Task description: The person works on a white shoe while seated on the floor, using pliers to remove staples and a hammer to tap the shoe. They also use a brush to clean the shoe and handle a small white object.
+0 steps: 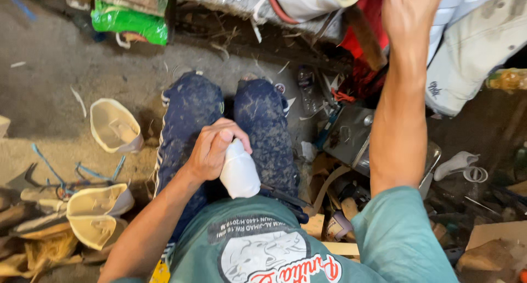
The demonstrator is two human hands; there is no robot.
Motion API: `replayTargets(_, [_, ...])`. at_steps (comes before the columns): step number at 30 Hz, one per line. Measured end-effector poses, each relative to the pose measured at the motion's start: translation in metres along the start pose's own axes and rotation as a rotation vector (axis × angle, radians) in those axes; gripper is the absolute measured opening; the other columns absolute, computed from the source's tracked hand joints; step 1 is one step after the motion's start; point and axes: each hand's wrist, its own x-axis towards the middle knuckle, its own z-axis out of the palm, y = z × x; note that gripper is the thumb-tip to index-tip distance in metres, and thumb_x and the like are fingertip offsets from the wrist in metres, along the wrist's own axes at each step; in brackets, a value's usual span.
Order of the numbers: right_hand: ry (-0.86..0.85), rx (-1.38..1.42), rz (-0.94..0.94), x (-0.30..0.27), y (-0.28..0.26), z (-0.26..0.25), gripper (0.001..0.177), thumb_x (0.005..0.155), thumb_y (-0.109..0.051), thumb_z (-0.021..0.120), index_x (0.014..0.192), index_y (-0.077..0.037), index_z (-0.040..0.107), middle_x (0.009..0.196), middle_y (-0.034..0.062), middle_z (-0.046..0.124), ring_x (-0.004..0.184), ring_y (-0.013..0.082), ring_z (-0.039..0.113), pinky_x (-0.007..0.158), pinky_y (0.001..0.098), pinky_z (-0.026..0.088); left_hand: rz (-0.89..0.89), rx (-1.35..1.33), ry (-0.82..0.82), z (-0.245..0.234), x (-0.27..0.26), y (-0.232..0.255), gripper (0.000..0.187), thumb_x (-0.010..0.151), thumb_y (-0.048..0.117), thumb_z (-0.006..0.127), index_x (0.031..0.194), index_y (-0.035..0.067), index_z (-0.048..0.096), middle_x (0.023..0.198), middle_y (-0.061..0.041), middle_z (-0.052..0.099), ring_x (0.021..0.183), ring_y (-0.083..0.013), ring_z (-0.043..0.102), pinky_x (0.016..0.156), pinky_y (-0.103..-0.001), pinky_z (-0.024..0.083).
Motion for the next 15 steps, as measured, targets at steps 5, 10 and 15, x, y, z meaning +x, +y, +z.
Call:
replayTargets(5, [-0.219, 0.078, 0.101, -0.146, -0.096, 0.083, 0.008, 0.096, -0.007, 0.07, 0.088, -0.006, 0.068, 0.071, 0.0133, 0.064, 0.064, 0.0331, 0.066, 0.061, 0.0392, 0.052, 0.03, -0.005, 0.033, 0.009, -0.002, 0.002, 0.06, 0.112, 0.035, 0.027, 0.078, 0.013, 0.072, 0.06, -0.007, 0.066, 0.059, -0.0291, 0.063, 0.087, -0.041, 0.051])
replayTargets(10, [-0.142, -0.118, 0.079, -0.222, -0.085, 0.138, 0.01, 0.098, -0.018, 0.071, 0.091, -0.012, 0.068, 0.074, 0.0064, 0.061, 0.064, 0.0271, 0.066, 0.057, 0.035, 0.052, 0.135, 0.004, 0.019, 0.017, -0.014, 0.0, 0.056, 0.113, 0.031, 0.03, 0.079, 0.013, 0.071, 0.063, -0.007, 0.066, 0.06, -0.0297, 0.064, 0.084, -0.04, 0.051])
replayTargets(15, [0.048, 0.014, 0.161, -0.229, -0.085, 0.149, 0.014, 0.093, -0.014, 0.081, 0.094, -0.008, 0.069, 0.078, 0.0065, 0.064, 0.066, 0.0256, 0.067, 0.057, 0.0321, 0.054, 0.185, 0.034, 0.02, 0.017, -0.023, -0.004, 0.057, 0.113, 0.033, 0.029, 0.081, 0.013, 0.072, 0.066, -0.005, 0.067, 0.062, -0.0273, 0.065, 0.084, -0.039, 0.05])
